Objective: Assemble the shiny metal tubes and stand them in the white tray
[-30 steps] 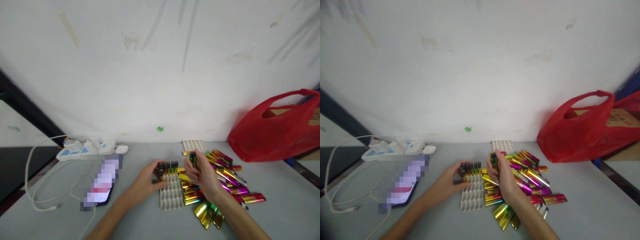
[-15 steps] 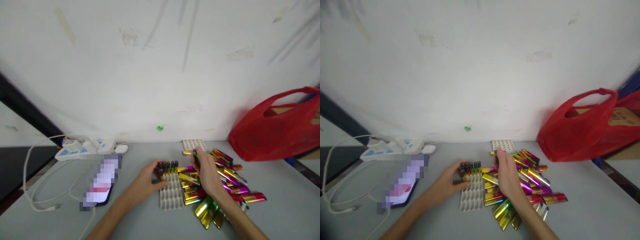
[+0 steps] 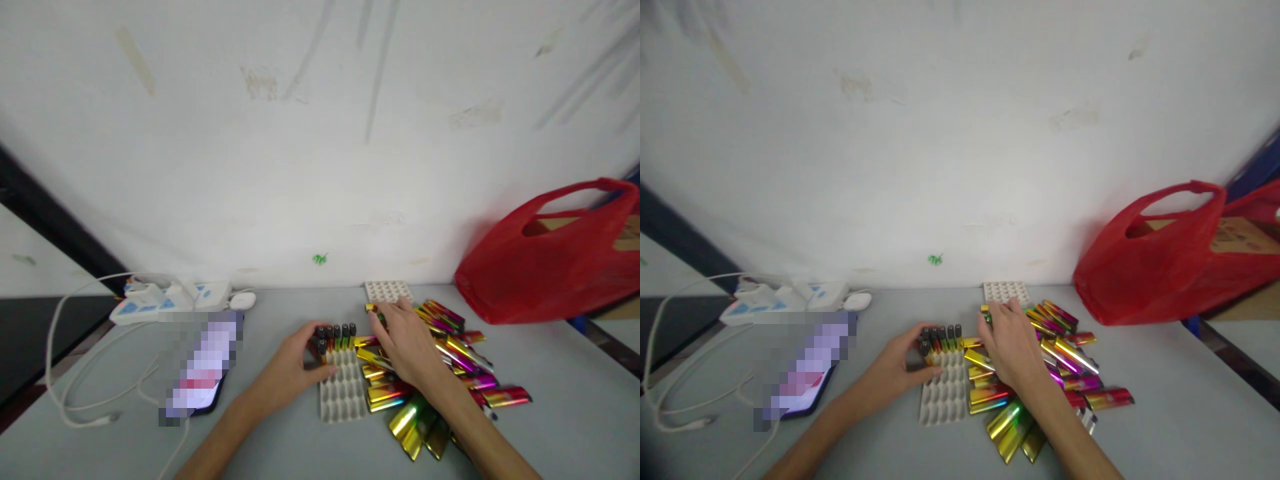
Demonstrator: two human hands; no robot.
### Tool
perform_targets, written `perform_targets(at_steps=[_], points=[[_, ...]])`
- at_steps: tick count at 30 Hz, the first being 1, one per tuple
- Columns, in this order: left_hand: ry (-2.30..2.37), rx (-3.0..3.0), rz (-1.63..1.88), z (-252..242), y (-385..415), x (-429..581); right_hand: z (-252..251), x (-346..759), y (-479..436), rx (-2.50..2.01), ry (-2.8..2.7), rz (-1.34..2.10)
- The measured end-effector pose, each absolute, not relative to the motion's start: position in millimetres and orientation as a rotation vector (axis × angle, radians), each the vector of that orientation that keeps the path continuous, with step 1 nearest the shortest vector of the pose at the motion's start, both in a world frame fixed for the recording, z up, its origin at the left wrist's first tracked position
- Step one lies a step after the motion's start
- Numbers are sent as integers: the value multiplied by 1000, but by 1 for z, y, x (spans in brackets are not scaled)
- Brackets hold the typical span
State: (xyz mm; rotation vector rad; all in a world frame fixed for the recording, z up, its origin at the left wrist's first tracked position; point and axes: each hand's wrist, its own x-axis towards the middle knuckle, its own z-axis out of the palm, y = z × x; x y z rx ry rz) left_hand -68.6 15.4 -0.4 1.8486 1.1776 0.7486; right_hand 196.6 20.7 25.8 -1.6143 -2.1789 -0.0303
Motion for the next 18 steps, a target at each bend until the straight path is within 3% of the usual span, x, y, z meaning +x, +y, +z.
perform_targets(at_steps=[18], points=[[1163,1840,762,1,16,-68,26,191,15,-1692,-2171,-150]])
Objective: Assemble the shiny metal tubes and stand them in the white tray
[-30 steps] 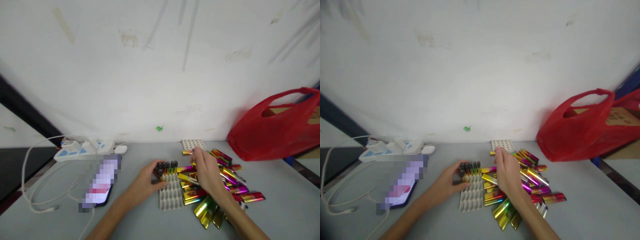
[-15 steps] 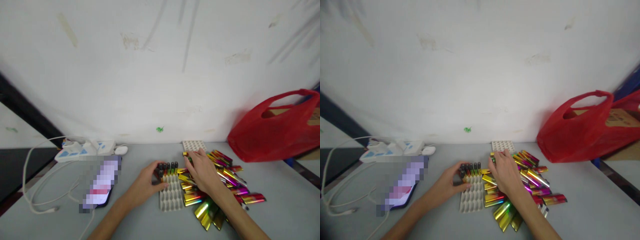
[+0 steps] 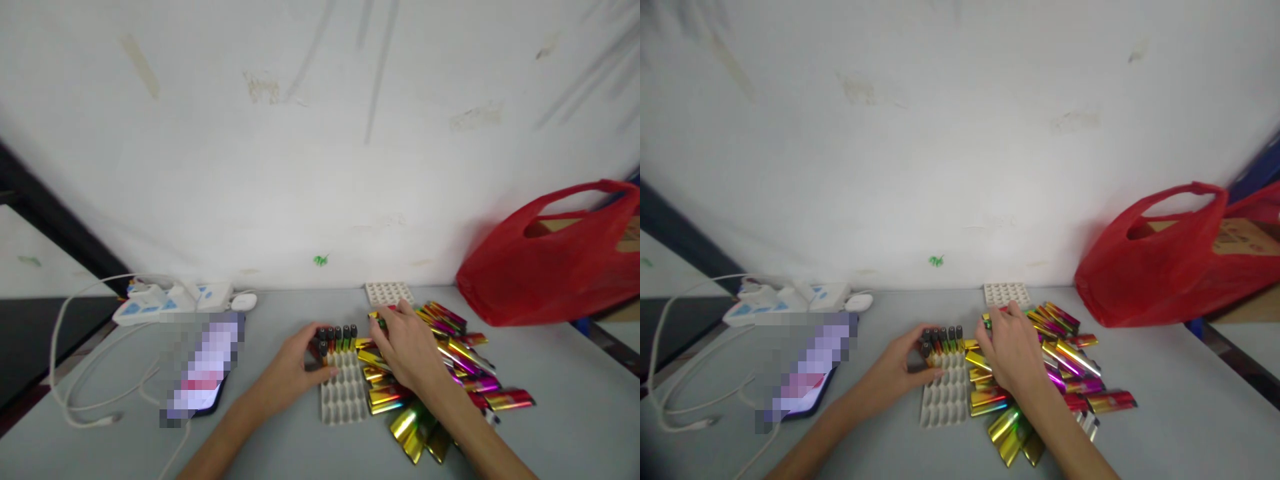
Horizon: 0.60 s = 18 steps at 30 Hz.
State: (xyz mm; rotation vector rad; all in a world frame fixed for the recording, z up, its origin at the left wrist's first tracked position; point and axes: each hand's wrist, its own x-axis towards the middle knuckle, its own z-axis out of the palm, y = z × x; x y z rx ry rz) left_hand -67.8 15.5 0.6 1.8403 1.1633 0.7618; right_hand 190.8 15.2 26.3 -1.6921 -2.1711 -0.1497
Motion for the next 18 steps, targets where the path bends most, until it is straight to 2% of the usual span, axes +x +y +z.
perform_targets(at_steps=[18], points=[[1163,1856,767,-1,15,-69,22,190,17,-1784,-2142,-263]])
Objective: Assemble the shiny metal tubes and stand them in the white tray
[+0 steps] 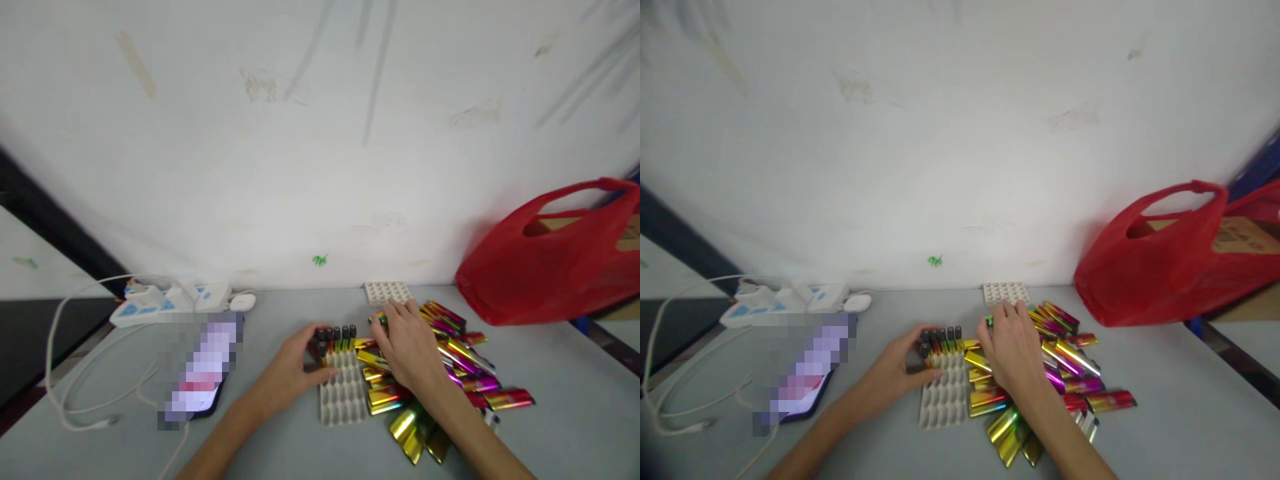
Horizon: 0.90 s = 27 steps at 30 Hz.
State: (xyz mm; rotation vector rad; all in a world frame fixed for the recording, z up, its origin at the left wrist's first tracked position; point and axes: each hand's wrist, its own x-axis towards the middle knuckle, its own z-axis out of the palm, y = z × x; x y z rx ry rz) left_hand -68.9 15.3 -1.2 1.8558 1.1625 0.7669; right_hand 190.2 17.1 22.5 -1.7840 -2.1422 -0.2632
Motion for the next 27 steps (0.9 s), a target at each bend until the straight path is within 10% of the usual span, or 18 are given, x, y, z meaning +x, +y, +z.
perform_targets(at_steps=[27], points=[[1171,1835,744,3,15,-67,18,200,21,-1650,-2306,-266]])
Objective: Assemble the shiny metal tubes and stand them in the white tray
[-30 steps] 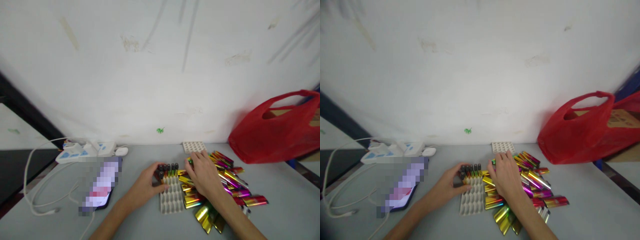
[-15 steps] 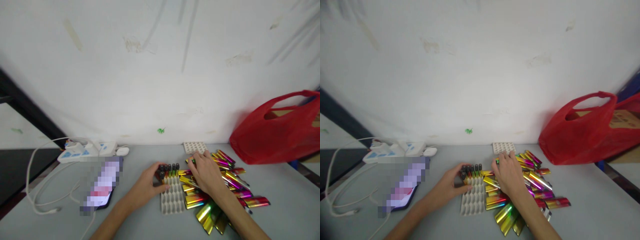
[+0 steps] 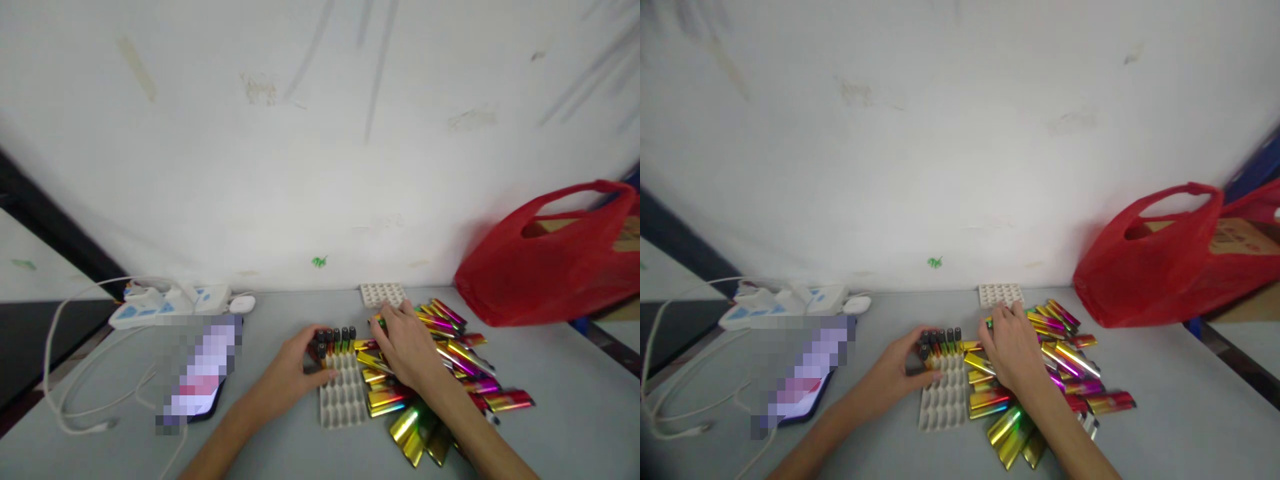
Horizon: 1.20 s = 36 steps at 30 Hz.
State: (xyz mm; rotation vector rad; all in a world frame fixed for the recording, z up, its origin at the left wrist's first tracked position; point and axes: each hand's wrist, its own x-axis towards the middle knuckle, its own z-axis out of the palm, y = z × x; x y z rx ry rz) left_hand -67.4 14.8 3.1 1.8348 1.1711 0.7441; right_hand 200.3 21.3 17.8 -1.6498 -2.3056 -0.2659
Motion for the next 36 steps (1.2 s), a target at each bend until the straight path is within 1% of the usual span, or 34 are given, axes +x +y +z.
perform_targets(at_steps=[8,11,15,21,23,25,29,36], points=[[1161,1835,747,4,14,-67,16,198,23,-1647,-2095,-181],[1172,1834,742,3,14,-67,18,198,23,-1558,-1934,-12],[1157,1843,751,1,15,-68,26,196,21,-1415,-1589,479],[1160,1834,765,1,15,-68,29,187,20,-1098,-1056,1428],[1152,1827,758,1,15,-68,30,183,18,-978,-925,1655],[1150,1824,756,1,15,-68,32,179,15,-892,-854,1800],[1156,1828,758,1,15,-68,34,173,9,-837,-806,1875],[1170,1823,753,1,15,-68,30,164,3,-978,-809,1851]])
